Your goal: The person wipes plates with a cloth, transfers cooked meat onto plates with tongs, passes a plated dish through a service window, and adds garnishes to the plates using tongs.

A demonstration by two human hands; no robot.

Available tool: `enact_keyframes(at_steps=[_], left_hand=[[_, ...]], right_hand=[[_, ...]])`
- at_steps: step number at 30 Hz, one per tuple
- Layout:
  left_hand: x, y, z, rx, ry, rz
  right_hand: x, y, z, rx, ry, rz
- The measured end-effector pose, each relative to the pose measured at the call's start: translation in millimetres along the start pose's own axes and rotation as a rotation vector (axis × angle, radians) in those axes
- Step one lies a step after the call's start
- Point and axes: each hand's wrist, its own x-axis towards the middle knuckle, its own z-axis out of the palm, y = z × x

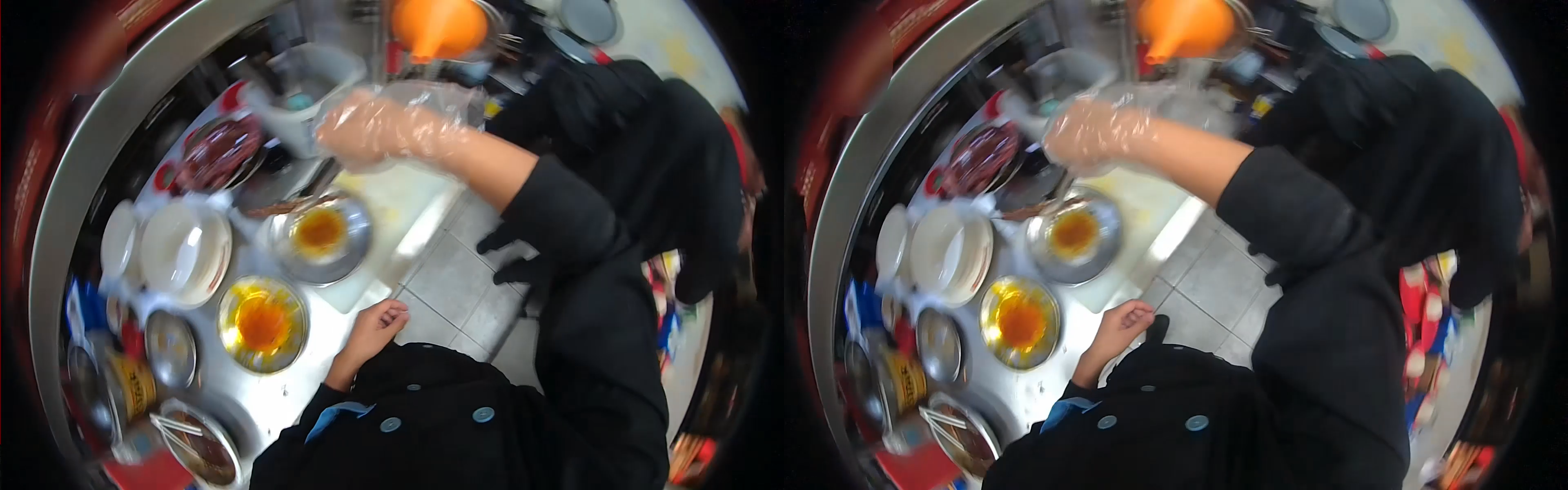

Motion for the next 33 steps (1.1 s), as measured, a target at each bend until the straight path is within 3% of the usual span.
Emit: enact_keyframes(at_steps=[2, 6, 11, 12, 13, 14, 15, 16, 17, 18, 20, 21, 23, 26, 28, 29, 30, 31, 32, 33], left_hand=[[6, 13, 9, -0.146, -0.133, -0.046], [15, 116, 23, 0.038, -0.723, -0.105], [67, 211, 94, 0.098, -1.279, 0.164], [74, 222, 118, 0.085, -1.308, 0.123], [79, 233, 152, 0.1, -1.335, 0.187], [81, 244, 190, 0.108, -1.358, 0.252], [87, 251, 234, 0.084, -1.405, 0.249], [83, 256, 284, 0.062, -1.445, 0.249], [74, 261, 338, 0.049, -1.516, 0.28], [61, 265, 393, 0.033, -1.584, 0.306], [14, 272, 494, 0.091, -1.699, 0.333], [-12, 268, 544, 0.047, -1.713, 0.501], [-58, 245, 646, -0.037, -1.736, 0.764], [-127, 235, 758, 0.031, -1.642, 1.096], [-163, 223, 821, 0.076, -1.792, 0.799], [-179, 235, 829, 0.075, -1.956, 0.346], [-190, 232, 844, 0.083, -1.964, 0.347], [-200, 229, 860, 0.061, -1.932, 0.046], [-206, 222, 876, 0.04, -1.874, -0.249], [-210, 216, 888, 0.004, -1.886, -0.35]], right_hand=[[-56, 9, 25, 0.264, -0.064, 0.267], [-235, -27, 67, 1.018, 0.081, 0.807], [-471, -173, 34, 1.153, 0.257, 1.448], [-500, -214, 10, 1.113, 0.244, 1.686], [-527, -265, 18, 0.865, 0.34, 1.865], [-549, -299, 0, 1.038, 0.351, 2.114], [-561, -330, -20, 0.921, 0.591, 2.162], [-582, -354, -35, 0.943, 0.45, 2.348], [-595, -384, -35, 0.914, 0.942, 2.371], [-609, -409, -44, 0.781, 0.867, 2.525], [-663, -482, -21, 0.878, 1.01, 2.568], [-683, -506, -15, 0.868, 1.027, 2.591], [-713, -547, -3, 0.881, 1.438, 2.741], [-766, -600, 25, 0.912, 1.473, 2.746], [-799, -618, 47, 0.865, 1.493, 2.746], [-817, -618, 51, 0.969, 1.31, 2.744], [-829, -619, 55, 1.069, 1.129, 2.729], [-836, -619, 61, 1.064, 1.282, 2.718], [-837, -612, 64, 1.065, 1.295, 2.719], [-835, -606, 67, 0.953, 1.675, 2.674]])
